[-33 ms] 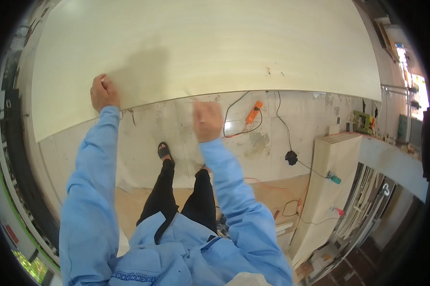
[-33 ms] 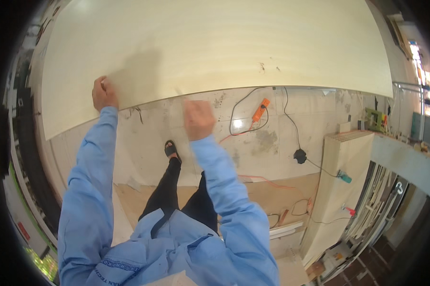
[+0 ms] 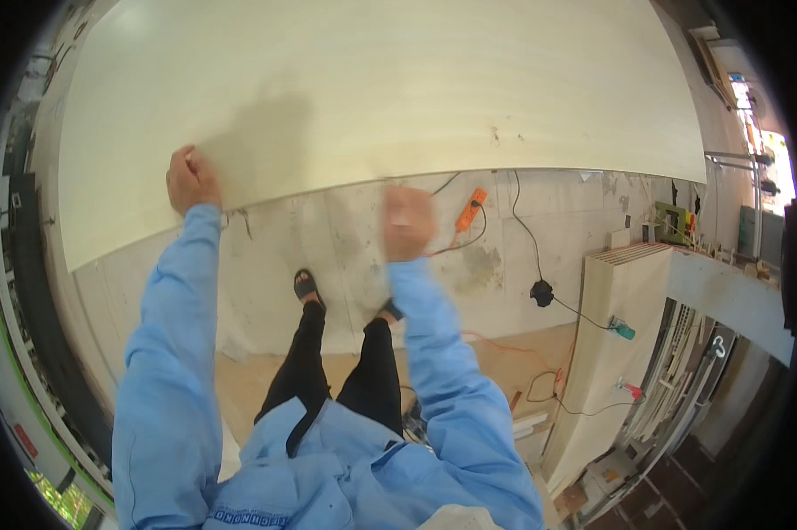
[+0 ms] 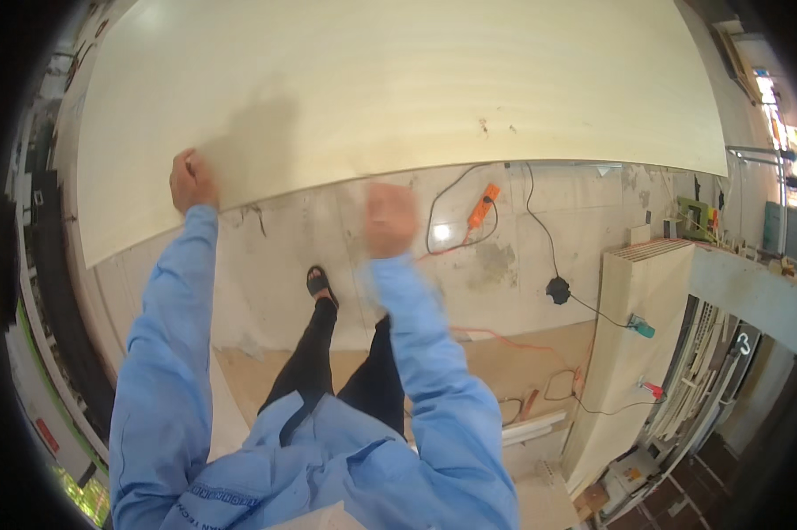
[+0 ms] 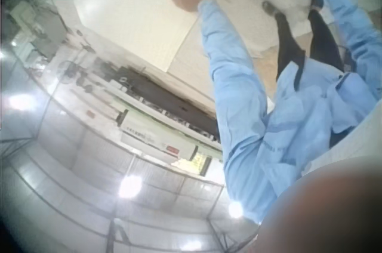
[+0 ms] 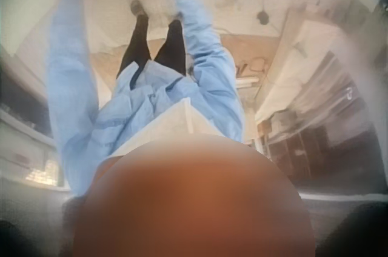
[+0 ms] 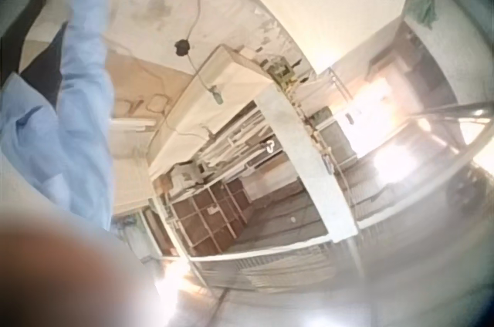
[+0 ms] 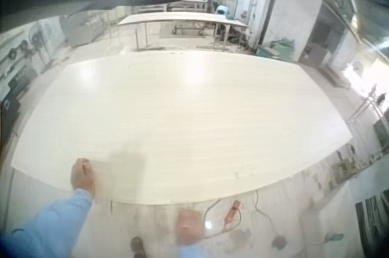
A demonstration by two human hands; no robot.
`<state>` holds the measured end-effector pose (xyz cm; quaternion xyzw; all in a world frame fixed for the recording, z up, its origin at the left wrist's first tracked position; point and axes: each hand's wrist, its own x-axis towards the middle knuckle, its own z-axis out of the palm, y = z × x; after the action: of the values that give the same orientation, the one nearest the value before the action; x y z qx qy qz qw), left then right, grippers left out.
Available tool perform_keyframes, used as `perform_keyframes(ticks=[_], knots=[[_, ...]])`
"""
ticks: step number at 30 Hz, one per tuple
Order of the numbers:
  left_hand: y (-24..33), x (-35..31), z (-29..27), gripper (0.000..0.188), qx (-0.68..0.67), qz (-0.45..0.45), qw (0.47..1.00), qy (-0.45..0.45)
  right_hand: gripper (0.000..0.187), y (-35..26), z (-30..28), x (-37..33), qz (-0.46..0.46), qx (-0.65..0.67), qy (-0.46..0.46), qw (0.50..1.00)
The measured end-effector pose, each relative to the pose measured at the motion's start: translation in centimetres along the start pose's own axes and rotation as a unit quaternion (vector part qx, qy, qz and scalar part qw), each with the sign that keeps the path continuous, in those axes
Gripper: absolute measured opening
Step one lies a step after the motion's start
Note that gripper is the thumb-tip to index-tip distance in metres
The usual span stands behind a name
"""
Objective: The person scrapes the surface of a large white board with a small metal tool, then uses a utility knife to cut along the board's edge. The person later picks up a drill and a roll of tape.
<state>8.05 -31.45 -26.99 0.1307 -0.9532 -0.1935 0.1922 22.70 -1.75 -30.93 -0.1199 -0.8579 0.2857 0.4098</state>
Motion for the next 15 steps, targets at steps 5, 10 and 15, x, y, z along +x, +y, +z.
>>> perform_keyframes(ticks=[5,10,15], knots=[[0.0,0.1,0.2,0.027,-0.004,0.005,1.0,-0.01,0.003,12.5,-6.3,7.4,0.214,-0.06,0.246,0.944],[-0.3,0.3,-0.1,0.027,-0.021,0.018,0.999,0.015,0.003,8.8,-2.0,3.3,0.111,-0.131,0.161,0.972],[0.2,0.3,-0.3,0.028,-0.018,0.006,1.0,-0.009,0.009,-1.5,0.8,-0.9,-0.05,0.004,0.017,0.999]])
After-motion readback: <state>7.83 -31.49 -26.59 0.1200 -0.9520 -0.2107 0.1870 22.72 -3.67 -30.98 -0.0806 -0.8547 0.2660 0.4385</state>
